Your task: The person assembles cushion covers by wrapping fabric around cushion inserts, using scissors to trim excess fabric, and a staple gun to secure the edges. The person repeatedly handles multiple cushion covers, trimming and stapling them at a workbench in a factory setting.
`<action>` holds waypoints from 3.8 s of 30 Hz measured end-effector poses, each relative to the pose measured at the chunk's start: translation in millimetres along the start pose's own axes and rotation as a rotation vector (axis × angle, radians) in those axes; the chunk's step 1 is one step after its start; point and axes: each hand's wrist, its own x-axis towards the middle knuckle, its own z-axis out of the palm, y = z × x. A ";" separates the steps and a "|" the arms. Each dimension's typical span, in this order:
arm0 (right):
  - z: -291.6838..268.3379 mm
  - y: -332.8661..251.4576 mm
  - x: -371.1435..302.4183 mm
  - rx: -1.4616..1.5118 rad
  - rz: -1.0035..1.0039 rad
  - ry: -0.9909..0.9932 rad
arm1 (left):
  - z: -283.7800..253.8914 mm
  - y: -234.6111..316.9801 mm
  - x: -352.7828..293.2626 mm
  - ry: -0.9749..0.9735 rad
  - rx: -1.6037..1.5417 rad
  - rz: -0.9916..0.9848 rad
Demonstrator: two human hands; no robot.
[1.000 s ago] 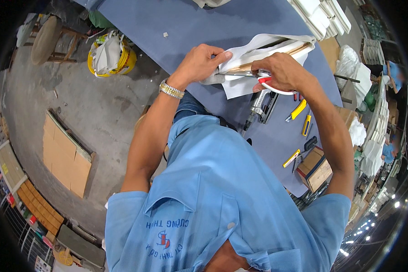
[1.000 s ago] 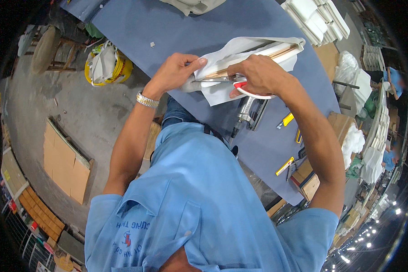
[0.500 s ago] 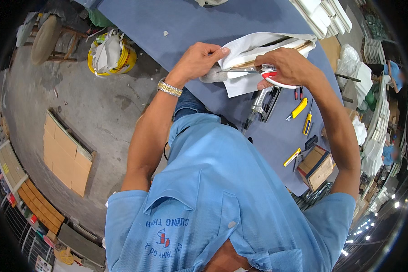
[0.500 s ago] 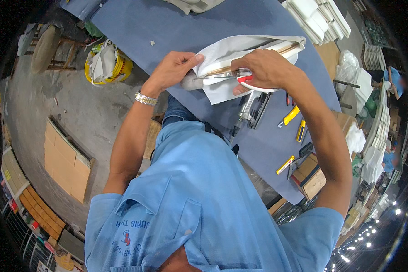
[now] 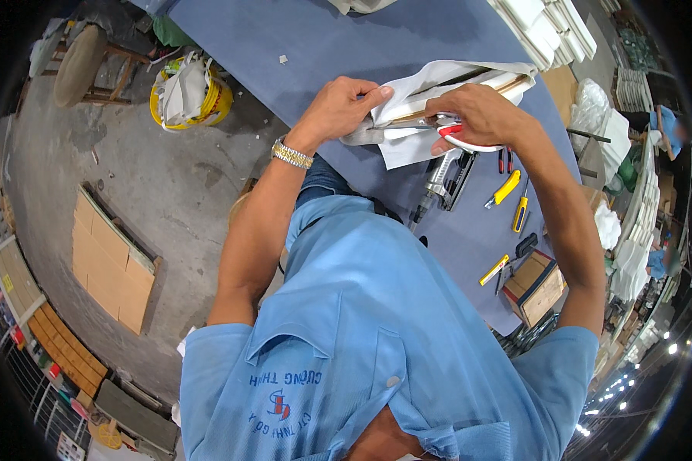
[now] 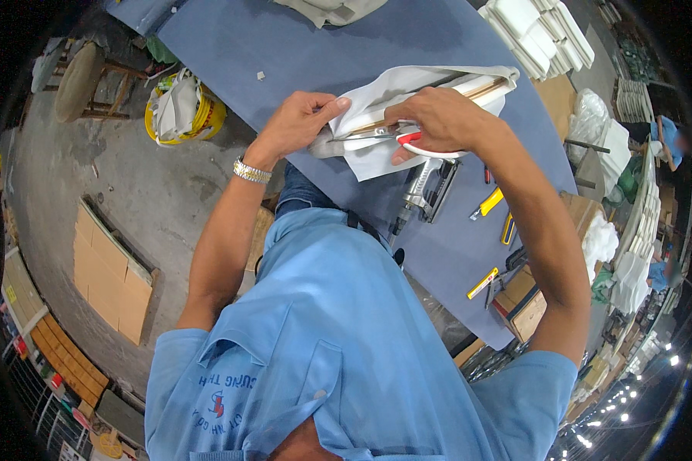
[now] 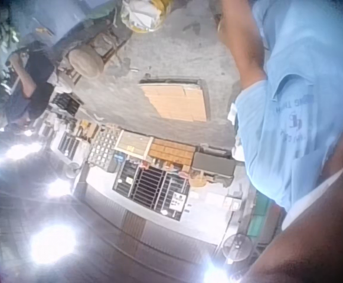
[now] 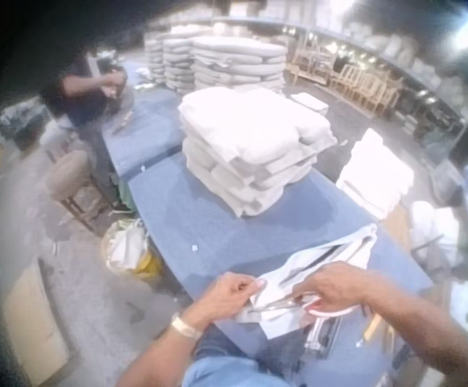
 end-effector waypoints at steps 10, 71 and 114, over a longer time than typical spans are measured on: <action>-6.8 -17.6 3.9 -0.049 0.111 -0.112 | 0.9 -7.5 -6.9 0.046 -0.109 -0.029; 29.3 -85.0 -10.3 0.738 -0.004 1.662 | -60.4 198.1 8.2 0.045 0.389 0.812; -40.7 -41.8 -47.0 0.393 0.169 1.475 | -50.6 221.2 98.2 0.284 0.056 0.742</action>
